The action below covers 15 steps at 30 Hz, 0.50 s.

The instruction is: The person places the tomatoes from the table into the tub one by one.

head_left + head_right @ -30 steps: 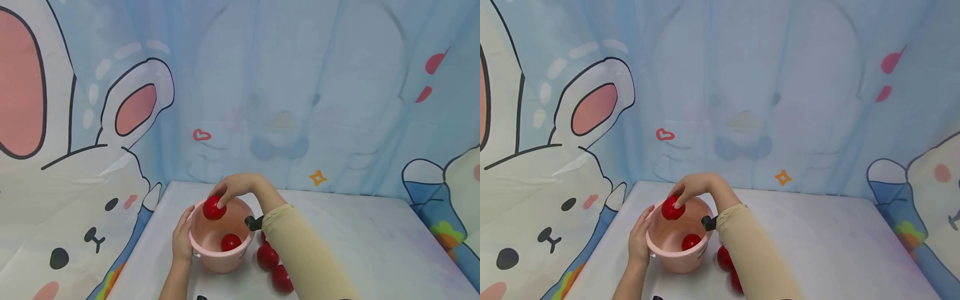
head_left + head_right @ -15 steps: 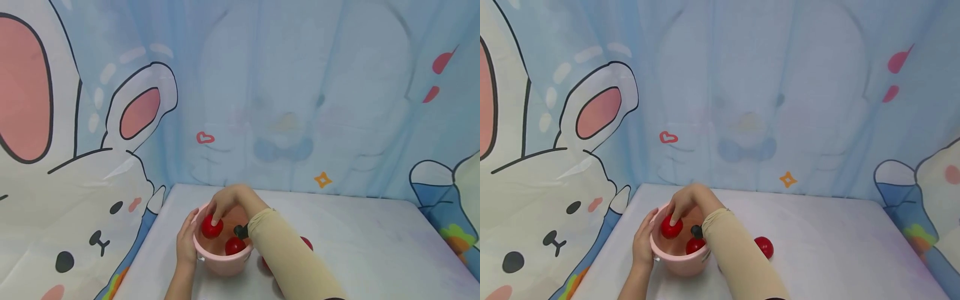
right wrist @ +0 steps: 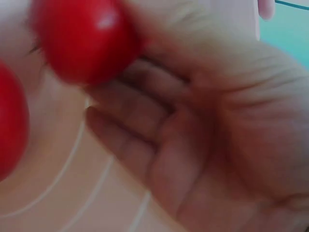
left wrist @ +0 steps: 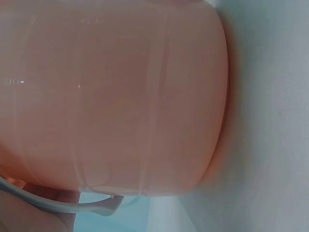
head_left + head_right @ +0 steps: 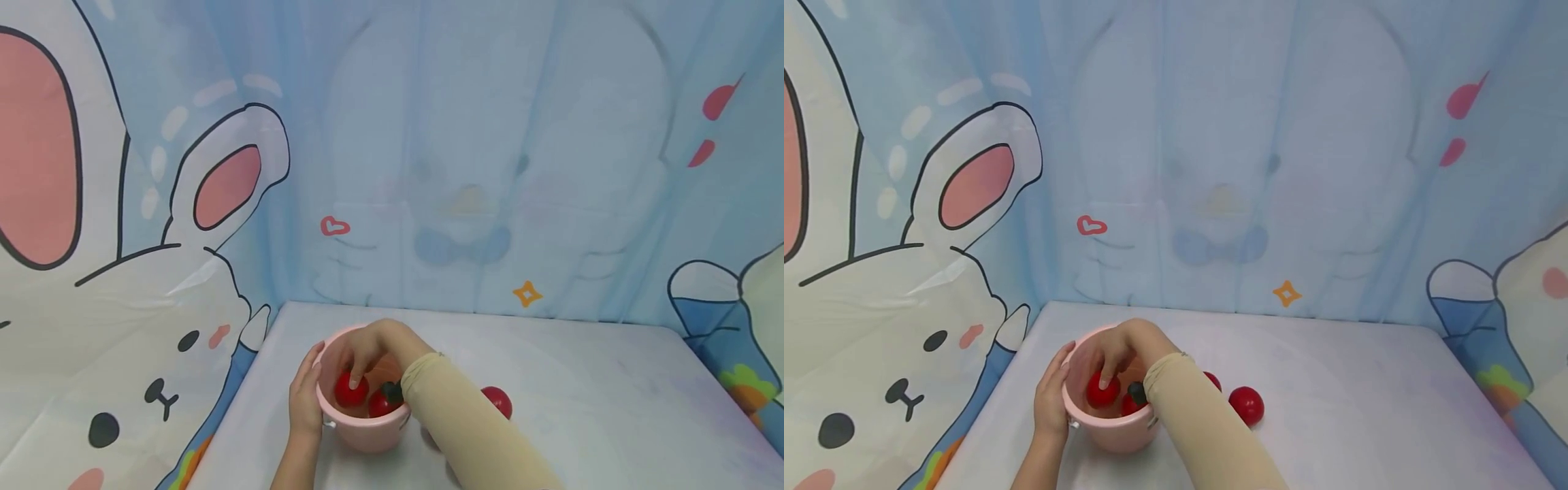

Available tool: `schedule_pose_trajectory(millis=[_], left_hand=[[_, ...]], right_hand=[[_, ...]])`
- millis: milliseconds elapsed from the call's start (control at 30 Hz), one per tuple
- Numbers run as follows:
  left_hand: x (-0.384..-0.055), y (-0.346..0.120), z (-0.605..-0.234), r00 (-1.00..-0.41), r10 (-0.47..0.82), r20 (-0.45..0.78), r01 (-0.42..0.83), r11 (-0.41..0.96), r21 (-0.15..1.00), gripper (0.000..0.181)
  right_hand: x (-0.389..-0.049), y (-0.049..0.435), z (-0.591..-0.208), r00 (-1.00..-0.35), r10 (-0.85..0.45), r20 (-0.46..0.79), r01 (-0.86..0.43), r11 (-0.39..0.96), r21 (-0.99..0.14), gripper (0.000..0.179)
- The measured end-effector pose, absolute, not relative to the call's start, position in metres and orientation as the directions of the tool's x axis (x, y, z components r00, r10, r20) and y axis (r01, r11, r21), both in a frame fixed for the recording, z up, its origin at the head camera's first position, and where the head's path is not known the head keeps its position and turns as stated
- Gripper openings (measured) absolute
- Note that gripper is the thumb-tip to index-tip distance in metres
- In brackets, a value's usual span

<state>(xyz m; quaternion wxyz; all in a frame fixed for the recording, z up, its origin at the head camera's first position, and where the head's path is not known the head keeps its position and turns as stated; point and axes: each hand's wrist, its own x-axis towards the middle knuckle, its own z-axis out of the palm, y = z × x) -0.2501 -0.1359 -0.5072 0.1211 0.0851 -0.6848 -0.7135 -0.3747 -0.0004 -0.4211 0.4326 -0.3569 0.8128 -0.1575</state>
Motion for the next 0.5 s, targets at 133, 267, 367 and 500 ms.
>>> schedule_pose_trajectory(millis=[133, 267, 367, 500], left_hand=[[-0.2495, -0.1359, -0.5062, -0.956, -0.29, 0.039, 0.05, -0.031, 0.998, 0.038], [-0.2493, -0.1354, -0.5059, -0.953, -0.3, 0.032, 0.04, -0.02, 0.999, 0.038], [-0.2487, -0.1349, -0.505, -0.952, -0.304, 0.033, 0.039, -0.014, 0.999, 0.037], [-0.2481, -0.1347, -0.5055, -0.952, -0.304, 0.041, 0.046, -0.01, 0.999, 0.037]], right_hand=[[-0.3761, 0.0008, -0.4275, -0.37, -0.711, -0.599, -0.442, 0.701, -0.559, 0.037], [-0.3767, 0.0, -0.4281, -0.374, -0.704, -0.604, -0.467, 0.706, -0.533, 0.035], [-0.3768, -0.0001, -0.429, -0.375, -0.703, -0.605, -0.466, 0.707, -0.532, 0.034], [-0.3768, -0.0001, -0.4307, -0.379, -0.708, -0.596, -0.474, 0.701, -0.532, 0.032]])
